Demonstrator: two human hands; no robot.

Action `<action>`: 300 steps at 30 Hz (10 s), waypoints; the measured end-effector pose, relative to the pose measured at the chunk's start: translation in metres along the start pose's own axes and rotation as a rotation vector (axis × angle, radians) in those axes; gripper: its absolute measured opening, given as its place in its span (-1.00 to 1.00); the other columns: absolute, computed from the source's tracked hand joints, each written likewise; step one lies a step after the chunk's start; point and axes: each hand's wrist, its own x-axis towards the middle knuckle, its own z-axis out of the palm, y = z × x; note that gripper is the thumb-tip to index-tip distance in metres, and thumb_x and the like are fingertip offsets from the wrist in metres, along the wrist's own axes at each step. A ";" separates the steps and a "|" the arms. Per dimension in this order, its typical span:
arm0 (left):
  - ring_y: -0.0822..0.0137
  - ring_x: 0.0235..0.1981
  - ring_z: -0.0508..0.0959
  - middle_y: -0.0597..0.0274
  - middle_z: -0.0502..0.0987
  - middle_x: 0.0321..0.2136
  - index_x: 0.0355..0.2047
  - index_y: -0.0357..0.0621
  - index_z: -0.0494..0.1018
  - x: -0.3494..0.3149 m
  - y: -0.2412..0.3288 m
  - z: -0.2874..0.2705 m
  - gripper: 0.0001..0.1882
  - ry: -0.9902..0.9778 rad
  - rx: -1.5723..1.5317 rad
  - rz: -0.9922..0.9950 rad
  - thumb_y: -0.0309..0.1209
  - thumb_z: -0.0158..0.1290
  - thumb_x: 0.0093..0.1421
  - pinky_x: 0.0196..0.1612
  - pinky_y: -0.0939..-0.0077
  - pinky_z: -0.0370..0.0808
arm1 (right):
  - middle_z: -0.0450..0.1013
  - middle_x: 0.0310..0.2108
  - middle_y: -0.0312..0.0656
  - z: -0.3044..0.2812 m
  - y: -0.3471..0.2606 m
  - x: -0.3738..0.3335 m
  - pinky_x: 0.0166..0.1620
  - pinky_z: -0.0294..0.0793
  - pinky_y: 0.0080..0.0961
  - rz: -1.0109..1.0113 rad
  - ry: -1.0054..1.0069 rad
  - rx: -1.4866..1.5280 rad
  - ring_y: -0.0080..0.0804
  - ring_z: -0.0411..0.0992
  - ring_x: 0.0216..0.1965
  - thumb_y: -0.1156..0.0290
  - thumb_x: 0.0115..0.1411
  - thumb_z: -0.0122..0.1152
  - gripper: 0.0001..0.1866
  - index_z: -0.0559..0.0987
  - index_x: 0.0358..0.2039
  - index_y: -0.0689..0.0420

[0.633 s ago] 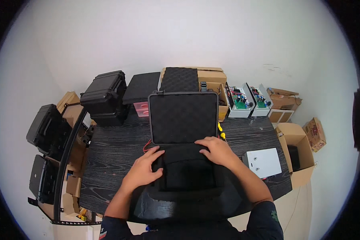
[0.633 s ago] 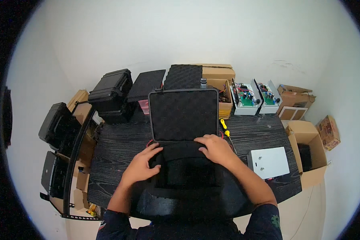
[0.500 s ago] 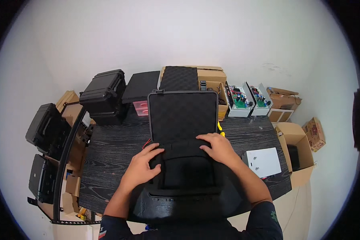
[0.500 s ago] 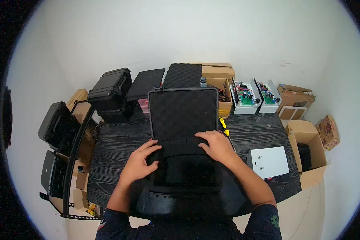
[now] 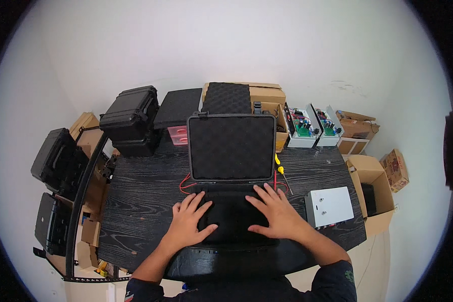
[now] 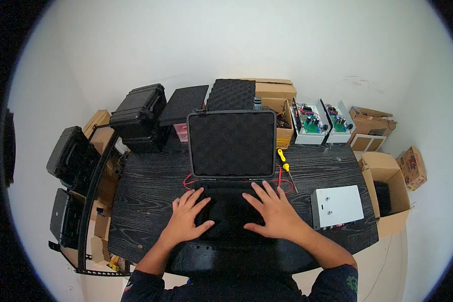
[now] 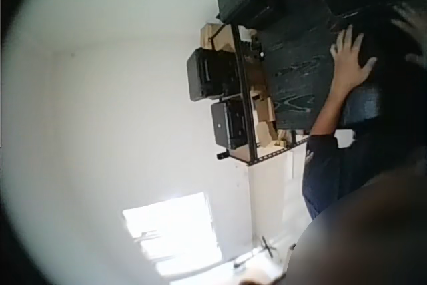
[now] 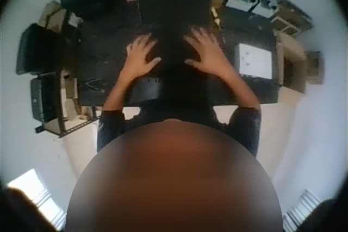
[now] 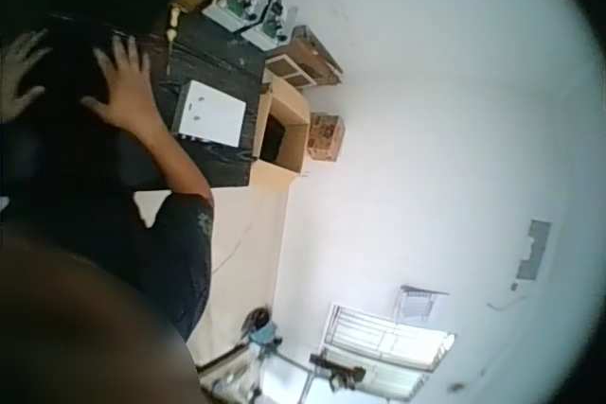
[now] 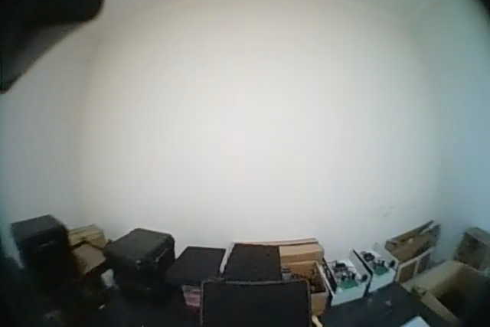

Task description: The person places a white electronic device into a black foam-lined case. They then connect red and black wires to the device and arrange the cables inside the case before closing the lid.

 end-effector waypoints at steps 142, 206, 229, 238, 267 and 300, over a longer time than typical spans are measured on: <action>-0.14 0.55 0.17 -0.25 0.20 0.49 0.53 -0.30 0.10 -0.003 0.004 0.014 0.48 -0.210 -0.091 0.096 0.38 0.45 -0.21 0.55 -0.47 -0.34 | 0.70 -0.26 0.02 0.003 0.133 0.083 -0.09 0.63 -0.34 0.191 0.809 0.434 -0.23 0.70 -0.19 0.41 0.33 0.31 -0.82 0.70 -0.20 0.27; 0.43 -0.35 0.67 0.25 0.65 -0.50 0.07 -0.24 0.53 0.089 0.031 0.026 -0.61 -0.102 -1.280 -0.031 -0.18 -0.14 0.63 -0.13 0.46 0.48 | 0.49 0.28 0.10 -0.019 0.230 0.147 0.42 0.29 -0.07 0.023 0.933 0.293 0.01 0.42 0.35 0.59 0.27 0.05 -0.44 0.55 0.30 0.16; 0.34 -0.33 0.66 0.18 0.66 -0.49 0.09 -0.23 0.49 0.088 0.028 0.029 -0.58 -0.003 -1.519 0.166 -0.15 -0.22 0.65 -0.13 0.42 0.49 | 0.54 -0.54 -0.11 -0.025 0.144 0.002 -0.33 0.53 -0.17 0.621 0.599 0.074 -0.06 0.57 -0.48 0.34 0.26 0.34 -0.82 0.57 -0.18 0.10; 0.43 -0.28 0.66 0.28 0.67 -0.46 0.11 -0.16 0.50 0.086 0.024 0.033 -0.58 -0.042 -1.441 0.155 -0.12 -0.20 0.65 -0.19 0.50 0.39 | 0.61 -0.48 -0.11 0.009 0.198 0.108 -0.17 0.62 -0.08 0.500 0.628 0.085 0.03 0.65 -0.30 0.21 0.26 0.39 -0.73 0.66 -0.15 0.12; 0.34 -0.23 0.69 0.20 0.69 -0.38 0.26 -0.17 0.40 0.083 0.028 0.031 -0.56 -0.096 -1.399 0.136 -0.13 -0.22 0.64 -0.15 0.42 0.41 | 0.36 -0.69 -0.32 -0.023 0.194 0.058 -0.51 0.26 -0.47 0.369 1.113 0.237 -0.66 0.23 -0.62 0.32 0.33 0.45 -0.61 0.48 -0.54 0.22; 0.09 0.61 0.05 -0.09 0.12 0.56 0.59 -0.21 -0.10 0.096 0.036 0.011 -0.32 0.432 -1.862 0.182 -0.24 -0.14 0.62 0.62 0.13 -0.04 | 0.61 -0.26 0.00 0.035 0.029 0.048 -0.13 0.60 -0.11 0.024 0.226 0.450 0.07 0.63 -0.22 0.42 0.45 0.17 -0.86 0.56 -0.10 0.21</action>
